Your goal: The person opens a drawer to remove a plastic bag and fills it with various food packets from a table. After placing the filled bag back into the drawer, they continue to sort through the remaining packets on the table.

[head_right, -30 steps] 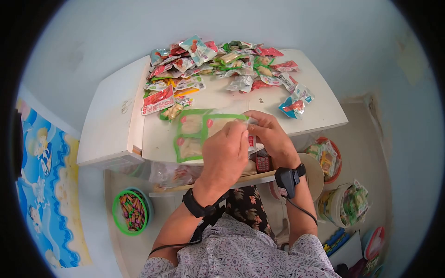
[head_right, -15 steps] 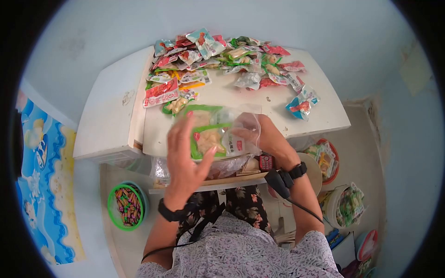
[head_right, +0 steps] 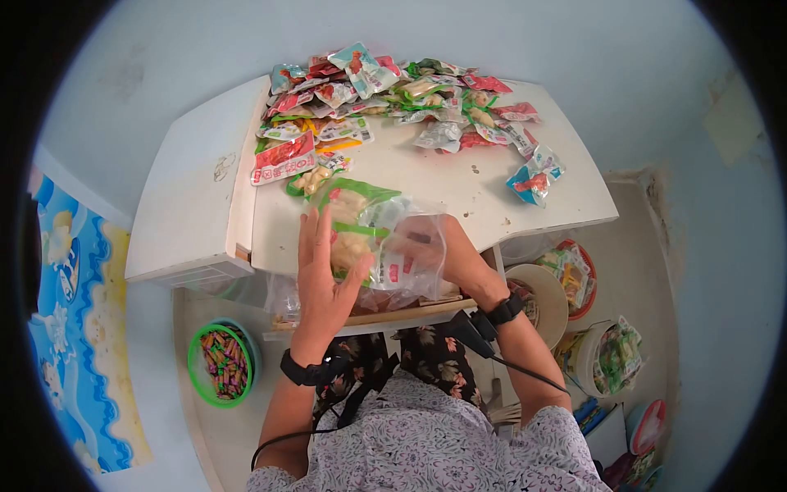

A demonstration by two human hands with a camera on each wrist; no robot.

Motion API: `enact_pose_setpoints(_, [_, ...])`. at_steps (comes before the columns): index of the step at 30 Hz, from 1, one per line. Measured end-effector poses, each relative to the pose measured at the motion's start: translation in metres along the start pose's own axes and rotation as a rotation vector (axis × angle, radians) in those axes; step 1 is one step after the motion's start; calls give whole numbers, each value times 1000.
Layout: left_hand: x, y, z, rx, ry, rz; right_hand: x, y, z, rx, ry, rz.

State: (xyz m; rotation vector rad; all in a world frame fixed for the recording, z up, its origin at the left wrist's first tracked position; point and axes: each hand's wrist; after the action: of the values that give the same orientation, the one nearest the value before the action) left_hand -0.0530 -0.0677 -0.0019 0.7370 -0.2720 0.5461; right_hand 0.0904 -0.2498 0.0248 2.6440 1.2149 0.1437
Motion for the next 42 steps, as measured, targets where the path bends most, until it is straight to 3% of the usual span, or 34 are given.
enact_pose_setpoints(4, [-1, -6, 6, 93, -35, 43, -7, 4, -9, 49, -12, 136])
enact_pose_setpoints(7, [1, -8, 7, 62, -53, 75, 5, 4, 1, -78, 29, 149])
enact_pose_setpoints(10, [0, -3, 7, 37, -52, 77, 13, -5, -8, -62, -49, 159])
enact_pose_setpoints(13, [1, -2, 8, 69, -67, 60, 20, -21, 8, 2, 180, 383])
enact_pose_setpoints(16, [0, -5, 11, 220, -125, 25, 31, -32, 12, -484, 403, 643])
enact_pose_setpoints(19, [2, -8, 10, 387, -191, 18, 45, -20, 33, -875, 343, 686])
enact_pose_setpoints(22, [-1, -6, 12, 433, -183, 5, 46, -2, 40, -918, 221, 606])
enact_pose_setpoints(25, [0, -8, 10, 429, -189, 4, 31, 20, 38, -812, 320, 470])
enact_pose_setpoints(28, [0, -9, 8, 400, -186, 13, 4, 36, 30, -40, 121, 554])
enact_pose_setpoints(31, [-1, -11, 6, 396, -186, 19, -17, 35, 6, -55, 158, 791])
enact_pose_setpoints(36, [-5, -14, 8, 452, -180, 25, -17, 1, 13, -249, 126, 547])
enact_pose_setpoints(38, [-6, -13, 10, 448, -177, 11, -7, -7, -5, -110, 54, 407])
enact_pose_setpoints(42, [-6, -8, 11, 386, -154, 29, 23, -5, -11, -179, 286, 460])
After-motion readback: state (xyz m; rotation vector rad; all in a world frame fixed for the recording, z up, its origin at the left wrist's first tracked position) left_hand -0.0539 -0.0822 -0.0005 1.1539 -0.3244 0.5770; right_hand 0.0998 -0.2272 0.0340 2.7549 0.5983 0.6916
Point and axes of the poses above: each hand's wrist, its own x-axis towards the middle knuckle, its own y-axis out of the back of the hand, z = x × y, and after that the axes turned 1 degree about x, right-handed
